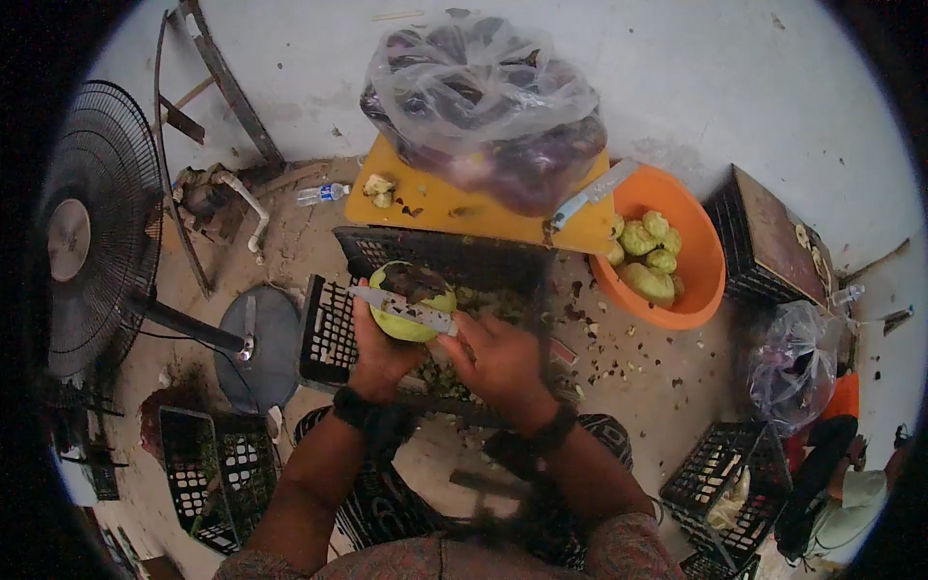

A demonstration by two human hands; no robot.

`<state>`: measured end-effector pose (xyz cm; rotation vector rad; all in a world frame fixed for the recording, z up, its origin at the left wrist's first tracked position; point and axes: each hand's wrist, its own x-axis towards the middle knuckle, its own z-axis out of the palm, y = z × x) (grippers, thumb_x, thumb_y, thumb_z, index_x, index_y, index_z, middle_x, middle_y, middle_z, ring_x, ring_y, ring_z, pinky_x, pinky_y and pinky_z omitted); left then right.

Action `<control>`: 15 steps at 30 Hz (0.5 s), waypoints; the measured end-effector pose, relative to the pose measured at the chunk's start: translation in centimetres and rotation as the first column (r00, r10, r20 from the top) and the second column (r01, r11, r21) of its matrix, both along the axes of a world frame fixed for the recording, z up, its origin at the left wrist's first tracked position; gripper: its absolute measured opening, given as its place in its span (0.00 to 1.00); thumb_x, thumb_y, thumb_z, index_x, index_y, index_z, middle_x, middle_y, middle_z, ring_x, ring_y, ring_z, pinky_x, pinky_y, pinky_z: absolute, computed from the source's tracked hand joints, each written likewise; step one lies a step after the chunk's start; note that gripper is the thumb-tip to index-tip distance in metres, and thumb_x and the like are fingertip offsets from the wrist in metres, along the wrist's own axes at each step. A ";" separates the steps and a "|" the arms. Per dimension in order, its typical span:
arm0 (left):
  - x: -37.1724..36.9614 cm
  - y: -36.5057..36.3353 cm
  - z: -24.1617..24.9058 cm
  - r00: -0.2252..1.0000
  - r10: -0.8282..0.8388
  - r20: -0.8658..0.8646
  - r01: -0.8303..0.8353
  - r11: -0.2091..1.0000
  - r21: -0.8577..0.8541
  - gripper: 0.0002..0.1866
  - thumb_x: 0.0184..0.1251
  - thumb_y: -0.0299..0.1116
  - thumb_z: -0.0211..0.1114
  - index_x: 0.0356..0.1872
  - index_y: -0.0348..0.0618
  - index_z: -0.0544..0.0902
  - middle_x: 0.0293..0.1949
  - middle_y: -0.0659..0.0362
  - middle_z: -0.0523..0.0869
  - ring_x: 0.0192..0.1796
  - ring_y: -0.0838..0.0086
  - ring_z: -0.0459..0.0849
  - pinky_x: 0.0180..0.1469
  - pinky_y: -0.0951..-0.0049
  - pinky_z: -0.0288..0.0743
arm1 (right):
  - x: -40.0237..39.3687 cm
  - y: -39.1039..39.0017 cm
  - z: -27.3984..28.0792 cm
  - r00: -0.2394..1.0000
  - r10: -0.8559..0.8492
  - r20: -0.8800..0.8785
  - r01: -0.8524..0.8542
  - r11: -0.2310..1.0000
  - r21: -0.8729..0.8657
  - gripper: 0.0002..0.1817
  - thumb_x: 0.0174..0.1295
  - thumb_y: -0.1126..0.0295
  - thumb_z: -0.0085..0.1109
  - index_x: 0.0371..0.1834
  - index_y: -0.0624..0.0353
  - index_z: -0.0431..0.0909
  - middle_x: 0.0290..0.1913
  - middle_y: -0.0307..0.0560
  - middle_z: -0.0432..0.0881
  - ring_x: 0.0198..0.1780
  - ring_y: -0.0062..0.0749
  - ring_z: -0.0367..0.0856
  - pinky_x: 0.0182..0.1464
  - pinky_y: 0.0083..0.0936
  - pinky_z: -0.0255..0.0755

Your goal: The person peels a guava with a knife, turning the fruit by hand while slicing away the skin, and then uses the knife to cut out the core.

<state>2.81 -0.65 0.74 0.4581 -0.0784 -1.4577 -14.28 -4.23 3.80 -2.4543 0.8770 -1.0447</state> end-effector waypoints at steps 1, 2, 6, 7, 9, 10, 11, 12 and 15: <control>0.0 0.0 0.1 1.000 0.011 0.002 -0.011 1.000 -0.005 0.35 0.68 0.65 0.38 0.58 0.46 0.74 0.55 0.54 0.79 0.56 0.57 0.77 0.60 0.54 0.68 | -0.1 0.0 0.0 1.000 -0.004 -0.021 0.004 1.000 0.013 0.16 0.55 0.61 0.66 0.43 0.57 0.81 0.27 0.47 0.79 0.24 0.43 0.80 0.25 0.35 0.73; 0.0 0.0 -0.2 1.000 0.010 0.002 -0.010 1.000 -0.006 0.35 0.68 0.65 0.38 0.58 0.46 0.74 0.55 0.54 0.79 0.56 0.57 0.77 0.60 0.54 0.68 | -0.1 0.1 0.0 1.000 -0.005 -0.021 0.005 1.000 0.013 0.16 0.55 0.61 0.66 0.43 0.57 0.81 0.27 0.47 0.79 0.24 0.43 0.80 0.25 0.35 0.73; -0.3 0.0 -0.7 1.000 -0.007 -0.026 0.007 1.000 -0.025 0.34 0.67 0.62 0.38 0.58 0.46 0.74 0.55 0.54 0.79 0.56 0.58 0.77 0.59 0.55 0.69 | 0.0 0.3 -0.1 0.999 -0.022 -0.025 0.022 1.000 0.003 0.16 0.56 0.61 0.65 0.43 0.57 0.81 0.26 0.47 0.79 0.24 0.43 0.80 0.25 0.35 0.73; -0.3 0.0 -0.7 1.000 -0.011 -0.018 0.011 1.000 -0.012 0.33 0.67 0.60 0.39 0.58 0.46 0.74 0.55 0.54 0.79 0.56 0.58 0.77 0.59 0.56 0.69 | 0.1 0.3 -0.1 1.000 -0.023 -0.020 0.023 1.000 0.001 0.16 0.57 0.60 0.65 0.44 0.57 0.81 0.26 0.47 0.79 0.24 0.43 0.80 0.25 0.35 0.73; -0.4 0.0 -0.7 1.000 -0.001 -0.007 0.001 1.000 -0.001 0.32 0.67 0.59 0.39 0.58 0.46 0.74 0.55 0.54 0.79 0.56 0.58 0.77 0.59 0.56 0.70 | 0.2 0.3 0.0 0.999 -0.032 -0.024 0.032 0.999 -0.001 0.16 0.57 0.60 0.65 0.44 0.57 0.81 0.26 0.47 0.79 0.25 0.43 0.80 0.25 0.35 0.73; -0.5 -0.1 -0.7 1.000 0.009 0.003 -0.009 1.000 0.009 0.31 0.67 0.58 0.39 0.58 0.46 0.74 0.54 0.54 0.80 0.56 0.58 0.77 0.59 0.56 0.70 | 0.2 0.2 0.0 0.999 -0.040 -0.029 0.040 0.999 -0.005 0.16 0.57 0.60 0.65 0.44 0.57 0.81 0.26 0.46 0.79 0.25 0.43 0.81 0.25 0.35 0.73; -0.6 -0.1 -0.8 1.000 0.005 0.004 -0.005 1.000 0.011 0.31 0.67 0.58 0.39 0.58 0.46 0.74 0.54 0.54 0.80 0.56 0.58 0.77 0.59 0.56 0.70 | 0.2 0.3 0.0 0.999 -0.043 -0.028 0.043 0.999 -0.002 0.16 0.57 0.60 0.65 0.44 0.57 0.81 0.26 0.46 0.79 0.25 0.43 0.81 0.25 0.35 0.73; -0.6 -0.3 -0.9 1.000 0.022 0.015 -0.022 1.000 -0.019 0.32 0.67 0.59 0.39 0.58 0.46 0.74 0.54 0.54 0.80 0.56 0.59 0.78 0.59 0.56 0.70 | 0.2 0.3 0.0 0.999 -0.044 -0.021 0.044 0.999 0.003 0.15 0.57 0.60 0.65 0.44 0.57 0.81 0.26 0.46 0.80 0.25 0.42 0.81 0.26 0.35 0.73; -0.8 -0.4 -0.8 0.996 0.060 0.062 -0.058 0.998 -0.024 0.32 0.68 0.60 0.39 0.57 0.46 0.74 0.54 0.55 0.80 0.55 0.59 0.78 0.58 0.56 0.70 | 0.3 0.3 0.0 0.999 -0.049 -0.009 0.049 0.998 0.026 0.15 0.58 0.61 0.64 0.44 0.57 0.80 0.27 0.46 0.80 0.26 0.42 0.81 0.26 0.34 0.73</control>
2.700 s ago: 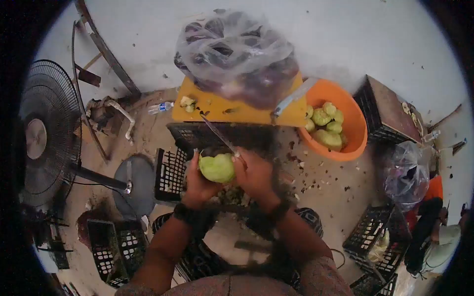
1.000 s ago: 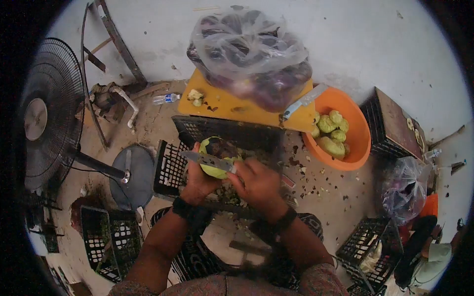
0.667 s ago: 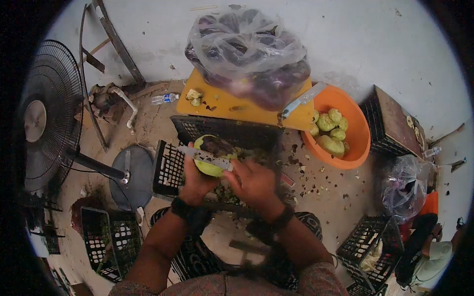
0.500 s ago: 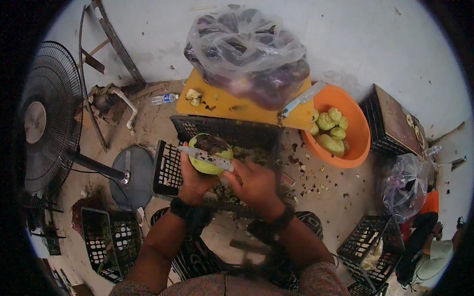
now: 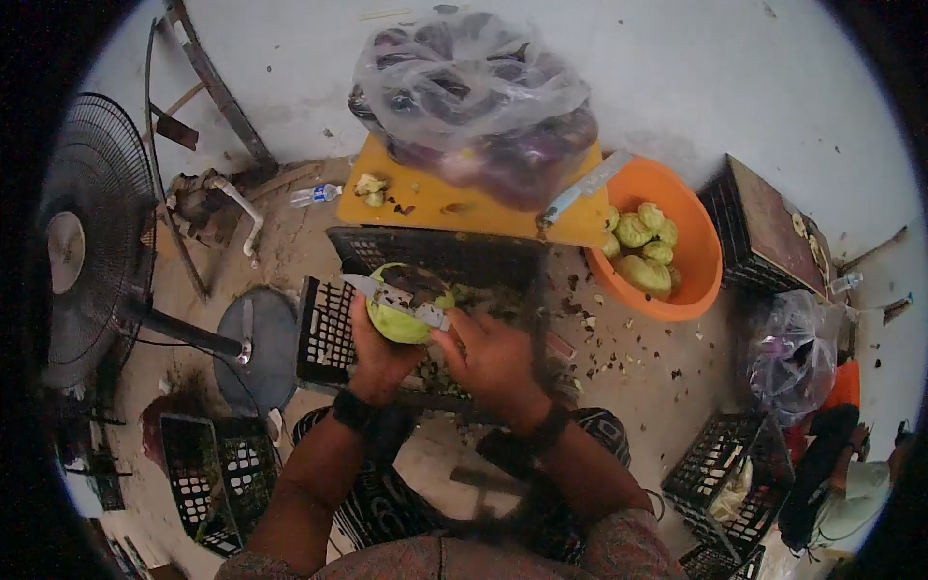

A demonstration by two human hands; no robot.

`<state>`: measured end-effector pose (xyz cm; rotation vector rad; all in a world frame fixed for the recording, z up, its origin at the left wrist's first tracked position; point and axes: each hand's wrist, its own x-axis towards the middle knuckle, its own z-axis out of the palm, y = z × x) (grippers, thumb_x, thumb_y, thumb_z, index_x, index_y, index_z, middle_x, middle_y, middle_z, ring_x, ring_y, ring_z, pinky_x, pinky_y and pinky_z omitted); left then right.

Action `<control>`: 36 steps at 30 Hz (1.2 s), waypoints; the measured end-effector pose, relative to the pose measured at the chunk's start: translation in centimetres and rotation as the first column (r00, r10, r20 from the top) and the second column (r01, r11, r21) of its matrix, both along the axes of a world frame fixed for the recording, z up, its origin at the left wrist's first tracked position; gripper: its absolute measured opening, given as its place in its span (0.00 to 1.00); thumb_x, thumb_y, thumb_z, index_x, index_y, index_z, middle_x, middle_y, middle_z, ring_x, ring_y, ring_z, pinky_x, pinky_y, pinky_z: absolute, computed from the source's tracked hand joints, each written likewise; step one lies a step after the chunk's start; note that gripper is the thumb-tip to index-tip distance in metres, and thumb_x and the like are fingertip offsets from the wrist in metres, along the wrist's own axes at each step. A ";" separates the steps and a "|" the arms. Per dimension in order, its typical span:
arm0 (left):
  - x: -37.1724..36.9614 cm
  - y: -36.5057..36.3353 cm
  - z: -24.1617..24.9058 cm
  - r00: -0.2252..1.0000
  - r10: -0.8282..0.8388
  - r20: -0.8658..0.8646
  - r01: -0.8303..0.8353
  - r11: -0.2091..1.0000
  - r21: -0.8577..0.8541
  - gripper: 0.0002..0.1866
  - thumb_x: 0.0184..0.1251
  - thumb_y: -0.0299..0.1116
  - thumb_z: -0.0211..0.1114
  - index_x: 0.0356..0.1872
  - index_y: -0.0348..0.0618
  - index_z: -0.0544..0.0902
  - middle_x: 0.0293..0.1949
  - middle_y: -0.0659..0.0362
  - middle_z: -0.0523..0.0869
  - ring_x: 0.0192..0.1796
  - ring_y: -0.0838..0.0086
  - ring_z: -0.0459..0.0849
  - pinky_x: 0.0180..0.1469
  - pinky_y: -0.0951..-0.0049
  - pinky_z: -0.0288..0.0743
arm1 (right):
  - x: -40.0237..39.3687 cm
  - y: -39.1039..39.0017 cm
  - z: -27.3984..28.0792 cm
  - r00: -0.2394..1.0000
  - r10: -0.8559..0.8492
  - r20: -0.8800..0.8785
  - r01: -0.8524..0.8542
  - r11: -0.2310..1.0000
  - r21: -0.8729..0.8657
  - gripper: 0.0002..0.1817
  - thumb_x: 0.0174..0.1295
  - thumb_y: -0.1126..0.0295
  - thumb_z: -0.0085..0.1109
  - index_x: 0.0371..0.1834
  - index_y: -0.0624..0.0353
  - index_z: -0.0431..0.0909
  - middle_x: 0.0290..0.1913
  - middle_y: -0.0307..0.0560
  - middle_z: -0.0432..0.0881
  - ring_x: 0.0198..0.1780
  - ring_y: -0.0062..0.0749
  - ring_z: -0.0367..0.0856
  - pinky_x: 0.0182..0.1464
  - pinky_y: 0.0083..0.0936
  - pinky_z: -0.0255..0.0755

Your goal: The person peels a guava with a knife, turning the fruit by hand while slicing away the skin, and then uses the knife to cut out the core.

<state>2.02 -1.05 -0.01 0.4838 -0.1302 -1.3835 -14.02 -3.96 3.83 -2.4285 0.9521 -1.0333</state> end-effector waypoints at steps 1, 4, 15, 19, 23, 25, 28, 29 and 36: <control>-0.1 0.1 0.0 0.999 0.023 0.034 -0.024 0.999 0.027 0.32 0.68 0.60 0.39 0.57 0.46 0.75 0.53 0.56 0.80 0.55 0.60 0.78 0.58 0.57 0.70 | 0.0 0.1 0.0 1.000 -0.002 0.005 0.001 1.000 0.017 0.14 0.58 0.61 0.64 0.43 0.57 0.80 0.27 0.46 0.81 0.26 0.42 0.81 0.26 0.34 0.73; -0.2 0.1 -0.1 1.000 0.029 0.011 -0.029 0.999 0.028 0.31 0.69 0.60 0.39 0.56 0.47 0.75 0.53 0.56 0.80 0.55 0.61 0.78 0.58 0.58 0.70 | 0.2 0.0 -0.2 1.000 -0.003 0.031 0.002 1.000 0.023 0.12 0.57 0.67 0.65 0.43 0.59 0.80 0.23 0.45 0.78 0.22 0.39 0.79 0.25 0.31 0.72; 0.4 0.1 0.1 0.995 0.076 0.069 -0.072 0.995 -0.067 0.31 0.70 0.60 0.39 0.58 0.47 0.73 0.54 0.56 0.79 0.56 0.61 0.77 0.59 0.57 0.70 | 0.2 0.0 -0.6 0.997 0.002 0.082 -0.011 0.994 0.105 0.15 0.60 0.60 0.62 0.45 0.57 0.80 0.28 0.47 0.81 0.28 0.44 0.81 0.29 0.36 0.74; 0.5 0.7 1.3 1.000 0.001 0.011 -0.001 1.000 0.002 0.33 0.68 0.62 0.38 0.59 0.47 0.73 0.55 0.55 0.79 0.56 0.61 0.77 0.61 0.57 0.69 | 0.0 -0.2 -1.4 0.999 0.015 0.046 -0.014 1.000 -0.023 0.18 0.60 0.56 0.61 0.46 0.55 0.79 0.27 0.45 0.79 0.27 0.42 0.81 0.26 0.36 0.73; 0.5 0.4 1.0 1.000 -0.014 0.025 0.015 0.999 -0.052 0.33 0.67 0.62 0.40 0.59 0.47 0.74 0.55 0.55 0.79 0.56 0.61 0.78 0.60 0.57 0.69 | 0.1 -0.2 -1.5 0.998 0.019 0.062 -0.017 0.999 -0.040 0.18 0.60 0.55 0.61 0.46 0.55 0.78 0.26 0.43 0.79 0.26 0.41 0.80 0.25 0.36 0.73; 0.3 0.4 1.2 1.000 -0.004 0.024 0.005 0.999 -0.053 0.33 0.67 0.62 0.40 0.59 0.47 0.74 0.55 0.55 0.79 0.56 0.61 0.78 0.60 0.57 0.69 | 0.1 -0.1 -1.4 0.994 0.024 0.102 -0.019 0.999 -0.050 0.17 0.60 0.55 0.61 0.45 0.55 0.78 0.26 0.43 0.78 0.25 0.40 0.80 0.24 0.36 0.72; 0.2 0.4 1.6 0.999 -0.015 0.029 0.018 0.994 -0.108 0.33 0.67 0.61 0.40 0.58 0.47 0.74 0.54 0.56 0.80 0.55 0.61 0.78 0.60 0.57 0.69 | 0.1 -0.2 -1.3 0.995 0.027 0.099 -0.023 0.999 -0.037 0.16 0.60 0.55 0.60 0.45 0.54 0.78 0.26 0.42 0.78 0.25 0.40 0.80 0.24 0.36 0.72; -0.1 0.6 1.9 0.999 0.017 0.028 -0.015 0.997 -0.071 0.32 0.67 0.61 0.40 0.58 0.47 0.74 0.54 0.56 0.79 0.54 0.61 0.78 0.60 0.57 0.69 | 0.1 -0.1 -1.2 0.995 0.026 0.100 -0.023 0.999 -0.037 0.16 0.60 0.55 0.60 0.45 0.54 0.78 0.26 0.42 0.78 0.25 0.40 0.80 0.24 0.36 0.72; -0.1 1.1 0.6 0.991 0.051 0.121 -0.054 0.998 0.020 0.30 0.67 0.60 0.40 0.58 0.51 0.74 0.53 0.59 0.80 0.55 0.62 0.78 0.58 0.58 0.71 | -0.3 -0.9 0.0 0.991 -0.015 0.136 -0.024 0.960 0.278 0.16 0.62 0.58 0.56 0.28 0.60 0.77 0.25 0.56 0.77 0.27 0.55 0.77 0.30 0.43 0.70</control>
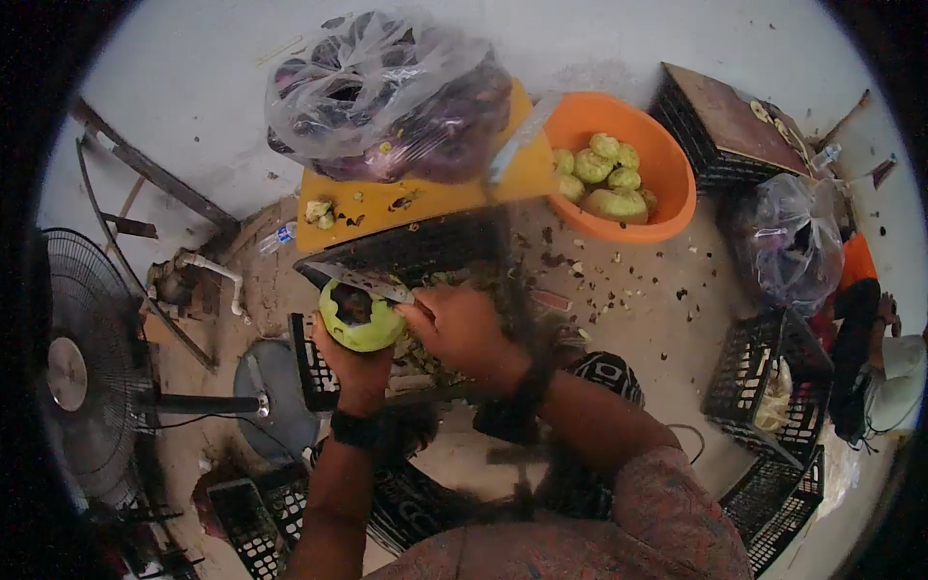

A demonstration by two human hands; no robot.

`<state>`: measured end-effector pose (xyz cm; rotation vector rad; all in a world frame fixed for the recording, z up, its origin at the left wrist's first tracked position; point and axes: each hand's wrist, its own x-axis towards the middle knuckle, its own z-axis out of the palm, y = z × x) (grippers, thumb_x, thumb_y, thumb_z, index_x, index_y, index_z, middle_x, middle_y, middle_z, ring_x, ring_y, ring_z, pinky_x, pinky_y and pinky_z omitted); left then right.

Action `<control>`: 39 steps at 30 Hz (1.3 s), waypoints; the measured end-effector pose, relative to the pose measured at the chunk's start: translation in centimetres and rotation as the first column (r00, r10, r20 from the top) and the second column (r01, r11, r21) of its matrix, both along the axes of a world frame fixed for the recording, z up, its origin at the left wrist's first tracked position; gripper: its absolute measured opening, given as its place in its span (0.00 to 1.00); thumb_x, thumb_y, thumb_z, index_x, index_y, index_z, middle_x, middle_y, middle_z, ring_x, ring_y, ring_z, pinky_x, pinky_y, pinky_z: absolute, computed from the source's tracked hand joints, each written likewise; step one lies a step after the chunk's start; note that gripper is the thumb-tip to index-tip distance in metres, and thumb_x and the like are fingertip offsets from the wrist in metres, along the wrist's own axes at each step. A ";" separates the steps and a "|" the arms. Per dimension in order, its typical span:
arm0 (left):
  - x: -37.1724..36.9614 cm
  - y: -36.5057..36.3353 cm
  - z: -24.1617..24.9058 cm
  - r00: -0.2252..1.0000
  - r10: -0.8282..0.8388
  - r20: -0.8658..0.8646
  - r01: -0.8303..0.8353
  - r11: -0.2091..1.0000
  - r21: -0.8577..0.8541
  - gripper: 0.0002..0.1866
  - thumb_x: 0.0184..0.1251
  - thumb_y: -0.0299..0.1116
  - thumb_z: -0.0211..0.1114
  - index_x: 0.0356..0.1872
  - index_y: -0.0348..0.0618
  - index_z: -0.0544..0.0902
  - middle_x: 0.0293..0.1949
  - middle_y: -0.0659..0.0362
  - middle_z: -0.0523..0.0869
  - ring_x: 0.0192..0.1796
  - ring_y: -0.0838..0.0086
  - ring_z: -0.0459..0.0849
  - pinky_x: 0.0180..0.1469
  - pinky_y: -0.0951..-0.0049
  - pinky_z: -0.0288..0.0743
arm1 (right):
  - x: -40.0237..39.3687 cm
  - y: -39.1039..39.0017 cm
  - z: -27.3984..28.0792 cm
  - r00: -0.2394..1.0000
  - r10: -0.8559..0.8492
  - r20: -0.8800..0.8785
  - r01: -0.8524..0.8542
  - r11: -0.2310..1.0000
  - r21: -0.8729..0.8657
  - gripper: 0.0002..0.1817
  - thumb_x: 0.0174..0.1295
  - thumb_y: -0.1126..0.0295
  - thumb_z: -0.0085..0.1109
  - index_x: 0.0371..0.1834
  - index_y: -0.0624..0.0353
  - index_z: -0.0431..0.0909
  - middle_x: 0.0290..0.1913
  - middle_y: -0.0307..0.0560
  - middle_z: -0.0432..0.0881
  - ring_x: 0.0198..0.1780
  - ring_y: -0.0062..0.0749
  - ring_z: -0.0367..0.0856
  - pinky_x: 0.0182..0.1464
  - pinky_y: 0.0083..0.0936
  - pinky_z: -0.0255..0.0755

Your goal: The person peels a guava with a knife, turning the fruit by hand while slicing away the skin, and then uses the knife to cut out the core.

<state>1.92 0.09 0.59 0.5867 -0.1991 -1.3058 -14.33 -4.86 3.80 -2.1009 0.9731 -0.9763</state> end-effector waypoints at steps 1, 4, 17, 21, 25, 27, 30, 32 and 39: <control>-0.1 -0.1 0.3 1.000 0.002 0.000 -0.002 1.000 -0.002 0.30 0.67 0.60 0.40 0.58 0.51 0.74 0.53 0.59 0.80 0.55 0.62 0.78 0.58 0.58 0.71 | 0.0 0.0 0.0 1.000 0.000 0.007 0.000 1.000 -0.004 0.17 0.63 0.59 0.56 0.25 0.61 0.76 0.25 0.58 0.77 0.28 0.57 0.76 0.31 0.44 0.69; 0.0 -0.5 0.8 0.997 -0.060 -0.041 0.062 0.997 0.044 0.32 0.66 0.63 0.39 0.57 0.51 0.74 0.53 0.58 0.79 0.54 0.63 0.78 0.56 0.57 0.72 | 0.2 -0.1 -0.3 0.996 -0.008 0.089 0.006 1.000 0.024 0.15 0.62 0.59 0.56 0.28 0.61 0.76 0.25 0.57 0.77 0.28 0.57 0.77 0.31 0.45 0.69; 0.9 -0.6 0.0 0.976 -0.128 -0.174 0.139 0.989 0.048 0.37 0.63 0.68 0.40 0.59 0.50 0.74 0.55 0.56 0.79 0.55 0.59 0.77 0.54 0.54 0.71 | -0.1 0.2 -1.1 0.997 0.057 -0.059 -0.073 0.940 -0.332 0.16 0.58 0.56 0.61 0.44 0.53 0.78 0.26 0.44 0.78 0.26 0.42 0.80 0.25 0.38 0.72; 1.1 -0.3 0.5 0.976 -0.128 -0.177 0.140 0.989 0.057 0.39 0.61 0.70 0.40 0.59 0.50 0.73 0.55 0.56 0.78 0.53 0.59 0.77 0.45 0.54 0.73 | -0.3 0.2 -1.0 0.993 0.022 -0.113 -0.067 0.909 -0.412 0.17 0.58 0.55 0.62 0.45 0.53 0.78 0.25 0.43 0.76 0.25 0.41 0.80 0.23 0.36 0.72; 1.3 -0.6 -0.2 0.985 -0.123 -0.121 0.132 0.989 0.064 0.38 0.61 0.70 0.40 0.59 0.51 0.73 0.54 0.56 0.78 0.52 0.59 0.77 0.41 0.55 0.73 | -0.3 0.2 -0.5 0.997 0.018 -0.069 -0.040 0.942 -0.332 0.15 0.59 0.56 0.61 0.43 0.54 0.79 0.25 0.45 0.77 0.25 0.45 0.79 0.25 0.38 0.72; 1.1 -0.6 0.5 0.980 -0.129 -0.153 0.147 0.983 0.113 0.38 0.61 0.70 0.39 0.59 0.53 0.73 0.54 0.56 0.78 0.52 0.59 0.76 0.40 0.56 0.72 | -0.1 0.0 -0.9 0.998 0.014 -0.054 -0.028 0.962 -0.272 0.14 0.60 0.57 0.60 0.41 0.54 0.78 0.26 0.47 0.78 0.26 0.47 0.79 0.27 0.39 0.72; 0.6 -0.7 1.0 0.981 -0.121 -0.151 0.138 0.985 0.108 0.38 0.61 0.70 0.38 0.59 0.54 0.73 0.55 0.56 0.78 0.52 0.58 0.76 0.41 0.54 0.72 | -0.2 -0.4 -0.3 0.998 0.003 -0.069 -0.010 0.995 -0.098 0.12 0.61 0.59 0.58 0.38 0.55 0.77 0.28 0.50 0.79 0.27 0.52 0.78 0.30 0.42 0.71; -0.3 -0.8 2.2 0.985 -0.080 -0.152 0.108 0.976 0.187 0.38 0.61 0.70 0.37 0.59 0.54 0.73 0.55 0.56 0.78 0.52 0.58 0.76 0.41 0.54 0.71 | -0.4 -0.5 -0.2 0.995 0.000 -0.101 0.002 1.000 0.019 0.11 0.61 0.59 0.57 0.36 0.55 0.76 0.29 0.51 0.79 0.28 0.53 0.77 0.31 0.43 0.71; 0.8 -0.3 0.1 0.980 -0.172 -0.105 0.179 0.982 0.065 0.39 0.61 0.71 0.37 0.59 0.54 0.73 0.56 0.57 0.77 0.54 0.60 0.76 0.44 0.56 0.72 | -1.0 0.1 -0.7 0.991 0.070 -0.116 -0.097 0.964 -0.248 0.14 0.59 0.56 0.60 0.40 0.53 0.79 0.25 0.46 0.77 0.26 0.45 0.79 0.26 0.39 0.72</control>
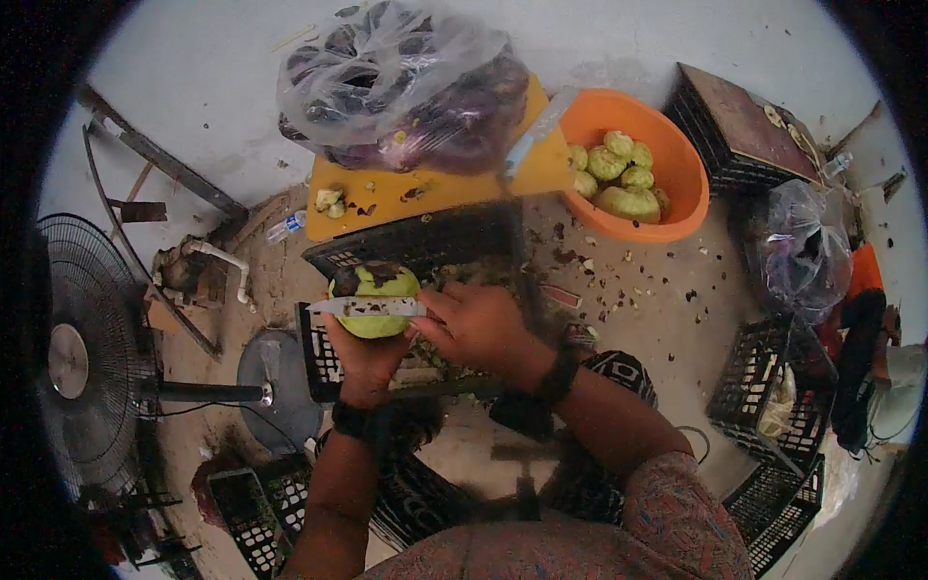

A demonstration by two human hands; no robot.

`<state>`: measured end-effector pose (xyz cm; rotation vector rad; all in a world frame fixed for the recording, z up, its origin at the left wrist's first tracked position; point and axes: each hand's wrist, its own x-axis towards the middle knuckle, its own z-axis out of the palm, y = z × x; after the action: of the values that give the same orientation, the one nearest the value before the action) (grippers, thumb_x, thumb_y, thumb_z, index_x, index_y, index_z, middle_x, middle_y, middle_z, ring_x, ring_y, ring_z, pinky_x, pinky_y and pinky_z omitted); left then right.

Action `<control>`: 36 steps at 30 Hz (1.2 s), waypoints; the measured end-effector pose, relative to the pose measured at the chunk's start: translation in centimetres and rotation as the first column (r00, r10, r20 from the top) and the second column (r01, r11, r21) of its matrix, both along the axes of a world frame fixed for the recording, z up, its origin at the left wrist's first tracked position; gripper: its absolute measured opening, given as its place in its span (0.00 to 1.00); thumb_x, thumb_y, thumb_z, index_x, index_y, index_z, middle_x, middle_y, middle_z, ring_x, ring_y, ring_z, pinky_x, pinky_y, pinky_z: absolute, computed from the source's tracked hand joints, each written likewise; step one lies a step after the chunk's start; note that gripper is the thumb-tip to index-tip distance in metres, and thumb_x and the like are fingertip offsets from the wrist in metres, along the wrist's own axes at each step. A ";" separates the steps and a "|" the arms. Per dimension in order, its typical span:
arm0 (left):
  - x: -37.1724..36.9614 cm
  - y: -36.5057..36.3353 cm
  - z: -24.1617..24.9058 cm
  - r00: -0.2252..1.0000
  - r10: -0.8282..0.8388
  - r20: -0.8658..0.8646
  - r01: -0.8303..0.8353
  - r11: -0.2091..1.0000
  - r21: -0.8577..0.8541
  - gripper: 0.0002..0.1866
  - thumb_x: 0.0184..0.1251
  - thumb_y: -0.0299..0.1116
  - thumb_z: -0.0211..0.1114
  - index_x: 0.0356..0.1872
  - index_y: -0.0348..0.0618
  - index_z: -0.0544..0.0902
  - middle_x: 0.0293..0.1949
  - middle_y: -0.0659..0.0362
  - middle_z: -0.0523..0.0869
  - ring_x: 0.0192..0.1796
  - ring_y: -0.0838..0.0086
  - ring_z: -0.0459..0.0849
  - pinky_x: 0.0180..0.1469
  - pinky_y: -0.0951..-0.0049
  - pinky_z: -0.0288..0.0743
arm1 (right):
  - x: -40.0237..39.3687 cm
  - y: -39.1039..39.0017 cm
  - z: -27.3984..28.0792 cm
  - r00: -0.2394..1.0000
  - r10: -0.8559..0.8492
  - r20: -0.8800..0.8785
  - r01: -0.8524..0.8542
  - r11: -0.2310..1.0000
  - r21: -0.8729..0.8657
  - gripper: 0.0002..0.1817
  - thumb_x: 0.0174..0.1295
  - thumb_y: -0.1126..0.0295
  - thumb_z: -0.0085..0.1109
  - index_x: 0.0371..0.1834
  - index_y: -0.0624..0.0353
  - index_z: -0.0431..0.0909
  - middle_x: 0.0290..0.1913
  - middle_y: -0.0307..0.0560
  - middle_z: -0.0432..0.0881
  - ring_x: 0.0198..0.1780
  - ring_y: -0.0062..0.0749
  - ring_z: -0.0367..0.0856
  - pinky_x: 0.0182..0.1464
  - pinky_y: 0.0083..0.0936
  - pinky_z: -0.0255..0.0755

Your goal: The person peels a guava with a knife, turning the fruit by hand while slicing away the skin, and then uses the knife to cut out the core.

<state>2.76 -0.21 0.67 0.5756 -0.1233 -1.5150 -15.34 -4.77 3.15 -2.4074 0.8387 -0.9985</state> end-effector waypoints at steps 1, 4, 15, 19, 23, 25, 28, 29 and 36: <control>0.0 -0.1 0.0 1.000 -0.002 0.001 0.002 1.000 0.000 0.39 0.61 0.71 0.37 0.59 0.54 0.73 0.56 0.57 0.77 0.54 0.60 0.76 0.44 0.56 0.72 | 0.0 -0.1 0.0 1.000 -0.002 0.008 0.002 1.000 -0.012 0.15 0.59 0.55 0.60 0.41 0.53 0.79 0.24 0.45 0.76 0.26 0.44 0.79 0.25 0.38 0.72; -0.2 -0.1 0.2 1.000 -0.002 0.003 0.002 1.000 0.029 0.40 0.60 0.73 0.37 0.59 0.53 0.73 0.56 0.57 0.77 0.54 0.60 0.76 0.44 0.58 0.72 | 0.0 -0.2 -0.4 0.999 -0.033 0.043 0.036 0.996 -0.081 0.15 0.59 0.55 0.60 0.42 0.53 0.79 0.26 0.45 0.77 0.26 0.44 0.79 0.25 0.39 0.72; 0.2 0.1 -0.5 0.999 0.034 -0.037 -0.033 0.999 0.032 0.41 0.60 0.73 0.39 0.60 0.52 0.73 0.60 0.56 0.74 0.60 0.57 0.73 0.55 0.51 0.71 | -0.1 -0.1 -0.4 0.999 -0.015 0.039 0.019 0.996 -0.085 0.16 0.60 0.55 0.59 0.44 0.53 0.79 0.25 0.44 0.77 0.24 0.43 0.79 0.24 0.37 0.72; 0.0 -0.3 -0.3 0.994 0.111 -0.012 -0.110 0.992 0.065 0.39 0.61 0.71 0.40 0.59 0.52 0.73 0.59 0.56 0.75 0.59 0.58 0.73 0.56 0.51 0.70 | 0.2 0.3 -0.1 0.998 -0.051 0.040 0.054 0.995 -0.083 0.17 0.60 0.55 0.60 0.45 0.54 0.79 0.24 0.44 0.77 0.23 0.43 0.78 0.23 0.38 0.71; -0.7 -0.1 0.6 0.994 0.107 -0.031 -0.106 0.994 0.017 0.36 0.64 0.67 0.40 0.59 0.50 0.73 0.57 0.57 0.77 0.58 0.59 0.75 0.59 0.54 0.68 | 0.5 0.3 -0.2 0.997 -0.068 0.037 0.071 0.993 -0.089 0.16 0.60 0.55 0.60 0.43 0.55 0.79 0.23 0.45 0.76 0.22 0.43 0.78 0.23 0.38 0.71; -0.8 0.0 0.7 0.993 0.115 -0.043 -0.114 0.993 0.010 0.35 0.66 0.64 0.39 0.60 0.49 0.73 0.56 0.57 0.79 0.57 0.60 0.76 0.61 0.56 0.67 | 0.6 0.3 -0.3 0.995 -0.098 0.010 0.098 0.989 -0.114 0.15 0.60 0.56 0.60 0.40 0.55 0.79 0.23 0.45 0.76 0.22 0.44 0.78 0.22 0.38 0.70; -0.8 0.0 0.5 0.995 0.100 0.014 -0.099 0.995 -0.023 0.33 0.67 0.63 0.40 0.60 0.50 0.72 0.55 0.58 0.78 0.57 0.61 0.76 0.61 0.56 0.67 | 0.9 0.4 -0.6 0.993 -0.115 0.024 0.117 0.989 -0.089 0.14 0.61 0.56 0.59 0.36 0.56 0.78 0.24 0.47 0.77 0.23 0.46 0.78 0.23 0.39 0.71; -0.9 0.0 0.5 0.992 0.127 0.015 -0.127 0.992 -0.001 0.33 0.67 0.63 0.40 0.59 0.50 0.73 0.55 0.58 0.78 0.57 0.62 0.76 0.61 0.57 0.68 | 1.0 0.3 -0.6 0.993 -0.116 0.024 0.117 0.989 -0.089 0.14 0.61 0.56 0.59 0.36 0.56 0.78 0.24 0.47 0.77 0.23 0.46 0.78 0.23 0.39 0.71; -1.5 -0.4 -0.1 0.988 0.151 0.040 -0.150 0.988 -0.020 0.31 0.68 0.61 0.42 0.59 0.50 0.73 0.54 0.58 0.79 0.56 0.62 0.77 0.60 0.58 0.69 | 1.4 -0.2 -1.1 0.990 -0.137 0.015 0.135 0.986 0.093 0.17 0.65 0.55 0.52 0.29 0.58 0.76 0.25 0.54 0.79 0.26 0.53 0.78 0.28 0.45 0.71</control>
<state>1.29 -0.57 0.58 0.5895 -0.1218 -1.3551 -13.90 -5.00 2.09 -2.2843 1.0308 -1.0107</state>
